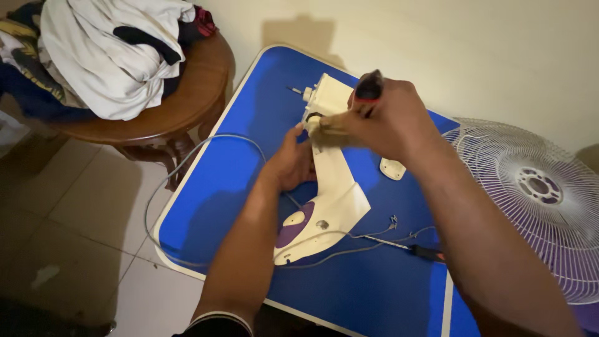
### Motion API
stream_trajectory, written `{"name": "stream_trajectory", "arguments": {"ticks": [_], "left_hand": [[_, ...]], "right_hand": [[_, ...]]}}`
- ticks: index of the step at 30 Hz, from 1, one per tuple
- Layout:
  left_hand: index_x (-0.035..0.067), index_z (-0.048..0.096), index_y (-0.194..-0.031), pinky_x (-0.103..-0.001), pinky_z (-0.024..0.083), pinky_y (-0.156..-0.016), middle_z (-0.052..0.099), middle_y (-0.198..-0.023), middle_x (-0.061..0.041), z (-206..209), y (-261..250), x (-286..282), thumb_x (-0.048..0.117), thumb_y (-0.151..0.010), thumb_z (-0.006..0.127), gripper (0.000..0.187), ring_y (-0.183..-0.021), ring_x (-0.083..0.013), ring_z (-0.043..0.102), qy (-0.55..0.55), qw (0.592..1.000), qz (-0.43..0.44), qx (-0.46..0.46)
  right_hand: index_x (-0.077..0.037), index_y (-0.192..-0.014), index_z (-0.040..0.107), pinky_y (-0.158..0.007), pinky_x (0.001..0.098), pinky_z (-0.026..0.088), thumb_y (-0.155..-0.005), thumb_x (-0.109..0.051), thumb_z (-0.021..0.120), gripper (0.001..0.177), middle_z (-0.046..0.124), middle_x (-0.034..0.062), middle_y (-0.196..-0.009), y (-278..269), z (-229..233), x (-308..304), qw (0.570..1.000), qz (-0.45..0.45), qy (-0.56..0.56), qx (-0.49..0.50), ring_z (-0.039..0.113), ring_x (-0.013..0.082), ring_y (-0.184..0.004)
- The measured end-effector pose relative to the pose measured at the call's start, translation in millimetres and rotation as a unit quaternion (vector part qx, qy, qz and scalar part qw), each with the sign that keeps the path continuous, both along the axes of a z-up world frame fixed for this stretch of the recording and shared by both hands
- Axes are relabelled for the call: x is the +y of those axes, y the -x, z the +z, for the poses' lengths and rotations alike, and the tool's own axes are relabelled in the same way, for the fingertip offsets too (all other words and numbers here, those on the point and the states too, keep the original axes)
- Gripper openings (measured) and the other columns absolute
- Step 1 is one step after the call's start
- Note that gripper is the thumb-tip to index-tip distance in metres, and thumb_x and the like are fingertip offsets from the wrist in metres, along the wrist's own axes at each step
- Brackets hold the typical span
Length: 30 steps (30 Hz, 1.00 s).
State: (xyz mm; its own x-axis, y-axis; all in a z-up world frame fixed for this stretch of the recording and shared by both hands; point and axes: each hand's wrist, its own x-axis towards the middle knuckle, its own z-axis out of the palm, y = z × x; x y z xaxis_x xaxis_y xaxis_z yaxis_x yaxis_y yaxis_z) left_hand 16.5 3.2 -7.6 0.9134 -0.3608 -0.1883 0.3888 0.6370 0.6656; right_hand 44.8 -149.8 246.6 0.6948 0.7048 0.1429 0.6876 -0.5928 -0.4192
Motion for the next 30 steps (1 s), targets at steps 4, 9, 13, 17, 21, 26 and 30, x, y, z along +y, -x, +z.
{"name": "stream_trajectory", "arguments": {"ticks": [4,9,13,17,21,26,30], "left_hand": [[0.014,0.045,-0.152,-0.045,0.052,-0.098,0.062,-0.138,-0.011,3,5,0,0.081,-0.086,0.023,0.097,-0.120,-0.0259,0.063,0.007,0.999,0.034,0.024],[0.016,0.046,-0.152,-0.043,0.052,-0.098,0.062,-0.141,-0.011,5,7,2,0.084,-0.086,0.022,0.098,-0.121,-0.0265,0.063,0.026,1.000,0.001,-0.012],[0.013,0.046,-0.153,-0.045,0.049,-0.094,0.061,-0.139,-0.015,7,7,0,0.083,-0.088,0.020,0.100,-0.115,-0.0313,0.061,-0.013,0.999,0.038,0.018],[0.007,0.047,-0.153,-0.048,0.050,-0.104,0.060,-0.145,-0.014,6,9,0,0.080,-0.091,0.020,0.099,-0.126,-0.0313,0.061,0.036,0.999,0.015,0.003],[0.012,0.045,-0.153,-0.047,0.047,-0.105,0.060,-0.144,-0.012,6,7,3,0.080,-0.088,0.016,0.098,-0.124,-0.0310,0.061,0.001,1.000,0.000,0.015],[0.013,0.046,-0.154,-0.047,0.045,-0.105,0.061,-0.138,-0.012,9,4,-3,0.080,-0.090,0.015,0.097,-0.119,-0.0297,0.060,-0.011,1.000,-0.003,0.020],[0.016,0.047,-0.152,-0.046,0.047,-0.105,0.063,-0.137,-0.009,10,6,-2,0.079,-0.089,0.015,0.095,-0.119,-0.0283,0.062,-0.013,1.000,-0.001,0.016]], "right_hand": [[-0.004,-0.085,0.065,-0.056,0.0300,0.051,-0.081,-0.025,0.083,0.028,0.067,0.0065,-0.070,6,-7,-1,0.995,0.003,-0.066,0.077,0.063,0.0131,-0.062],[-0.003,-0.079,0.064,-0.053,0.0295,0.050,-0.075,-0.029,0.090,0.037,0.066,0.0056,-0.065,14,-3,-4,0.996,-0.031,-0.016,0.085,0.061,0.0125,-0.058],[-0.005,-0.086,0.067,-0.054,0.0291,0.048,-0.080,-0.020,0.079,0.020,0.064,0.0065,-0.066,23,-2,-2,0.993,0.016,-0.064,0.099,0.058,0.0110,-0.060],[-0.003,-0.082,0.066,-0.052,0.0297,0.047,-0.078,-0.023,0.089,0.031,0.064,0.0074,-0.065,22,-4,-4,0.993,-0.006,-0.038,0.109,0.056,0.0112,-0.059],[-0.003,-0.086,0.067,-0.055,0.0269,0.051,-0.080,-0.012,0.078,0.015,0.066,0.0031,-0.069,6,-13,-35,0.987,-0.102,-0.084,0.092,0.062,0.0092,-0.061],[-0.001,-0.094,0.064,-0.056,0.0279,0.055,-0.083,-0.003,0.066,0.011,0.068,0.0071,-0.076,-3,-62,-61,0.947,-0.103,-0.265,0.149,0.066,0.0124,-0.062],[0.003,-0.097,0.062,-0.059,0.0293,0.055,-0.086,0.000,0.064,0.011,0.070,0.0107,-0.085,-12,-75,-76,0.935,-0.109,-0.286,0.181,0.066,0.0140,-0.068]]}}
